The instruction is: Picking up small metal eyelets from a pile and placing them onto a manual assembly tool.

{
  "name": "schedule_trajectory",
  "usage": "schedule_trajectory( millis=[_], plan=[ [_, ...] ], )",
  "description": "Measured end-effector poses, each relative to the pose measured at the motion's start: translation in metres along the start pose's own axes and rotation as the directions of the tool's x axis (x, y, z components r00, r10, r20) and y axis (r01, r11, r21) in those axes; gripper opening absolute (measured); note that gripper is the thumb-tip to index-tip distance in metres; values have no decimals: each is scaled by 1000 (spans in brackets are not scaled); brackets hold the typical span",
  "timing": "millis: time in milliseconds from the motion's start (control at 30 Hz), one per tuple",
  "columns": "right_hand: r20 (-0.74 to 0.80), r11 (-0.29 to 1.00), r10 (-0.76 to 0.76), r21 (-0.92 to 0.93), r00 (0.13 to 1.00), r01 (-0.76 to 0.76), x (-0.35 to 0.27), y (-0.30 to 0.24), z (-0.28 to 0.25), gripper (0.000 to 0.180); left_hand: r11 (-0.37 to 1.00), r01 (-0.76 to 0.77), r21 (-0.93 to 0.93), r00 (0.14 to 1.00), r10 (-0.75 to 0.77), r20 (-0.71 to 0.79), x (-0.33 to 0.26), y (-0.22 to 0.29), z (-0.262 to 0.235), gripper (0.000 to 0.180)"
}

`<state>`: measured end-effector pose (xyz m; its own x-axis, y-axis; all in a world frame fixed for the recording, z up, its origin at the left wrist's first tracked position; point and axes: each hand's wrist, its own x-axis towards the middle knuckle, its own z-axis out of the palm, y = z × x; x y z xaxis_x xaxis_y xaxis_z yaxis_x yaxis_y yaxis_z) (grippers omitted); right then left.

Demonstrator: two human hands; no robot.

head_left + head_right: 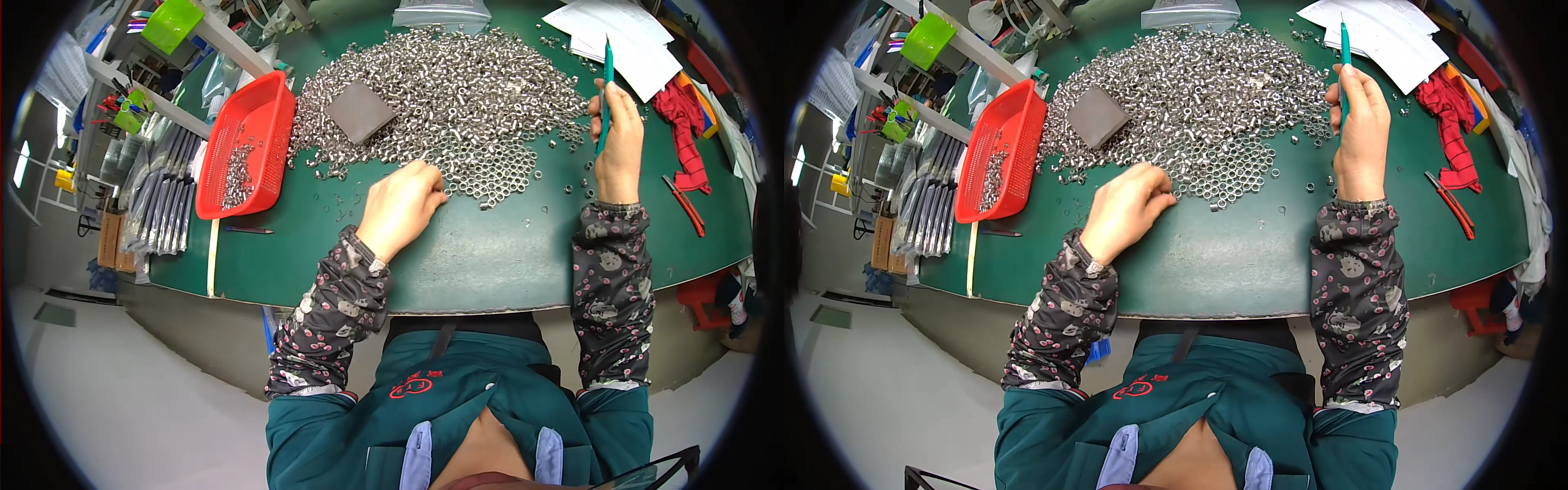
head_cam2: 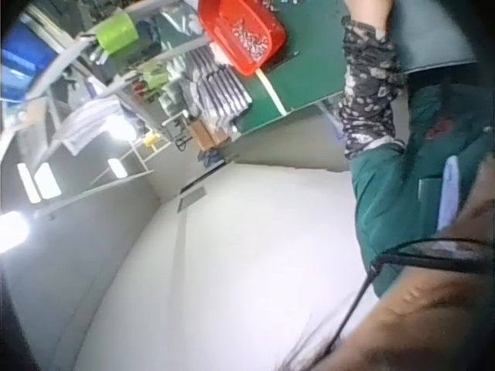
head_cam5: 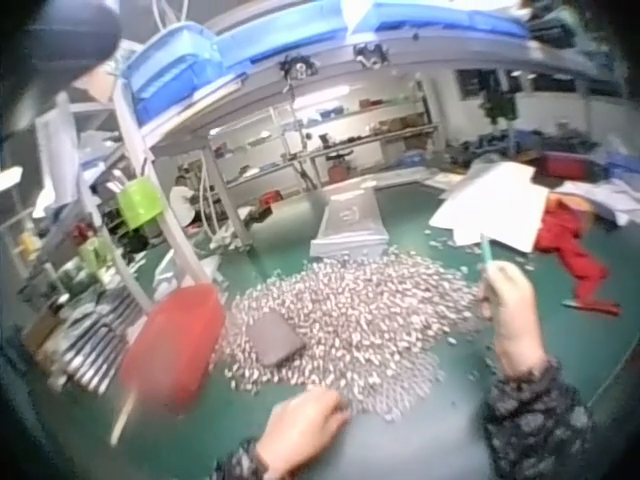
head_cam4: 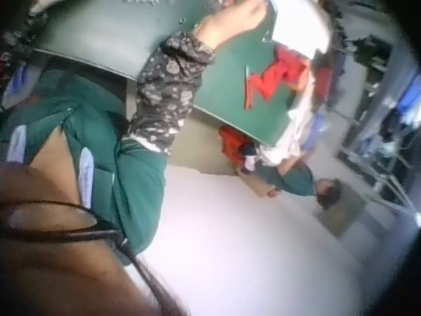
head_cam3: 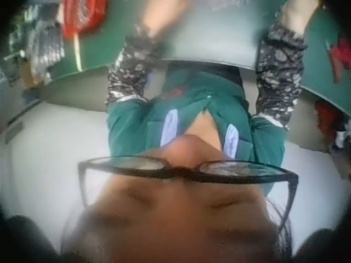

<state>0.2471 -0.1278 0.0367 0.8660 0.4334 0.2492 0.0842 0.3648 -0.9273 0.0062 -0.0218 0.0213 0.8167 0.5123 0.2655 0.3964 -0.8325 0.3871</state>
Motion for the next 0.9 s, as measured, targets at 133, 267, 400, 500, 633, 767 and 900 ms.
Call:
schedule_trajectory(
  millis=[133, 267, 400, 500, 633, 767, 900],
  plan=[
    [50, 979, -133, -148, 990, 139, -2, 2, -1, 24, 893, 17, -450, 962, -138, -237, 20, -16, -28, 8],
    [257, 782, -350, -450, 901, 432, -22, 6, 20, 27, 309, -63, -949, 903, -387, -186, 22, -32, -46, 7],
    [532, 537, -327, -576, 782, 616, -62, 5, 44, 28, 177, 55, -983, 919, -393, -19, 11, -56, -27, 7],
    [715, 408, -363, -455, 598, 792, -69, 2, 51, 36, 106, 37, -994, 915, -403, -9, 14, -55, -23, 8],
    [797, 336, -319, -411, 513, 848, -77, 3, 51, 45, -88, 91, -992, 953, -283, 112, 7, -57, -9, 11],
    [786, 381, -266, -447, 559, 810, -83, -3, 51, 45, -276, 88, -957, 965, -214, 150, 4, -52, -3, 13],
    [800, 444, -185, -450, 571, 775, -85, 2, 50, 43, -317, 127, -940, 971, -153, 183, 6, -52, 0, 13]
  ],
)
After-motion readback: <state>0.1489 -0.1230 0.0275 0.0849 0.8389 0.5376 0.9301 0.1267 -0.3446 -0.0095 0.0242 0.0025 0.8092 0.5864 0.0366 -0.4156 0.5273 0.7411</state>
